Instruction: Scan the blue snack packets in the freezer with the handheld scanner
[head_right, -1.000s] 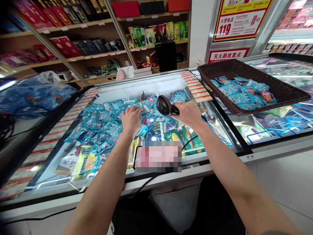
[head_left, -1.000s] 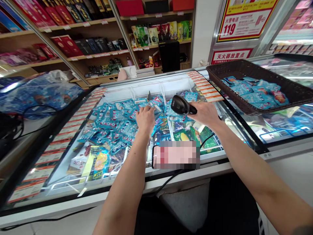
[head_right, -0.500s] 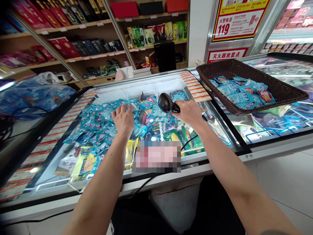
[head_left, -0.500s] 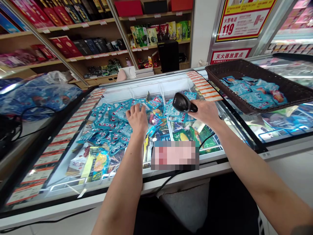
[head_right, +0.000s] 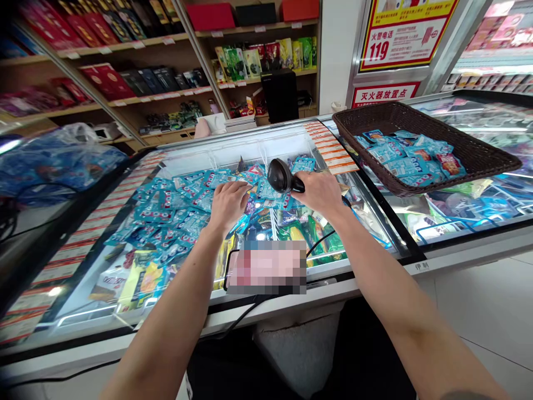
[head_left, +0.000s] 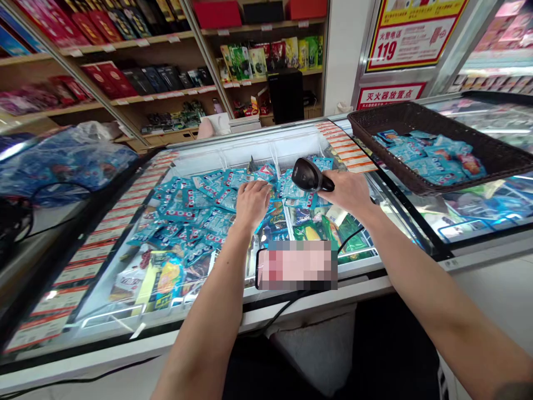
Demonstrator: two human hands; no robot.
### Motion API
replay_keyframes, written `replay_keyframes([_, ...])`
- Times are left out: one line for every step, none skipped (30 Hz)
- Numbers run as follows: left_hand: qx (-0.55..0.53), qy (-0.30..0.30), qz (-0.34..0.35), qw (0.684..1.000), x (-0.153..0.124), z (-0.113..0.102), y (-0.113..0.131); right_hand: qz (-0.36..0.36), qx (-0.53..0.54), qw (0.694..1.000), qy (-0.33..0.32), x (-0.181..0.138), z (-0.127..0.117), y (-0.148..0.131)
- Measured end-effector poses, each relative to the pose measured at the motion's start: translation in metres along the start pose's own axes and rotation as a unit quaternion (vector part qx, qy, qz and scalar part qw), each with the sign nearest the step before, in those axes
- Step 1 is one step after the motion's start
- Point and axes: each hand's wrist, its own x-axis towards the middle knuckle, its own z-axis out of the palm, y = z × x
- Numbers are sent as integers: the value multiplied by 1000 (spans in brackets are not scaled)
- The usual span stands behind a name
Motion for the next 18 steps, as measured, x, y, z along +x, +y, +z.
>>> replay_keyframes([-2,-7,-6,1000,1,-1,3,0,-1,1000,-1,0,0,0])
replay_keyframes([-3,-14,-19,1000,3,-2,8,-1,-1,1000,0,0,0,0])
replay_keyframes([0,-20,-37,999,4,-3,12,-3,-1,1000,2,0,0,0])
replay_keyframes([6,-24,-58,998,5,-3,17,-5,-2,1000,4,0,0,-1])
replay_keyframes([13,-26,-76,997,6,-4,22,-7,-3,1000,5,0,0,-1])
replay_keyframes([22,-25,-93,995,6,-4,26,-8,-4,1000,4,-1,-1,-1])
replay_keyframes([30,-24,-106,994,7,-4,31,-8,-3,1000,3,-1,-1,-2])
replay_keyframes([37,-23,-114,992,7,-4,34,-7,-2,1000,0,-1,-1,-2])
replay_keyframes([41,-23,-120,992,7,-3,37,-6,0,1000,-1,-1,-1,-2])
replay_keyframes([42,-25,-124,991,7,-3,39,-4,2,1000,-2,-1,-1,-2])
replay_keyframes([42,-27,-127,991,7,-2,40,-3,5,1000,-2,0,-1,-2])
replay_keyframes([39,-29,-132,990,7,-1,40,-3,6,1000,-1,0,0,-2])
replay_keyframes([35,-31,-136,990,7,0,39,-2,7,1000,-1,0,0,-2])
replay_keyframes([29,-33,-142,989,8,1,38,-1,7,1000,-1,0,0,-1])
replay_keyframes([23,-33,-148,988,8,2,36,0,6,1000,-1,0,1,-1])
replay_keyframes([15,-33,-157,987,9,3,34,0,6,1000,-2,0,1,-1])
replay_keyframes([6,-31,-166,986,9,4,32,-1,7,1000,0,0,1,-1])
replay_keyframes([-3,-29,-176,984,9,5,30,-2,7,1000,2,0,1,-1])
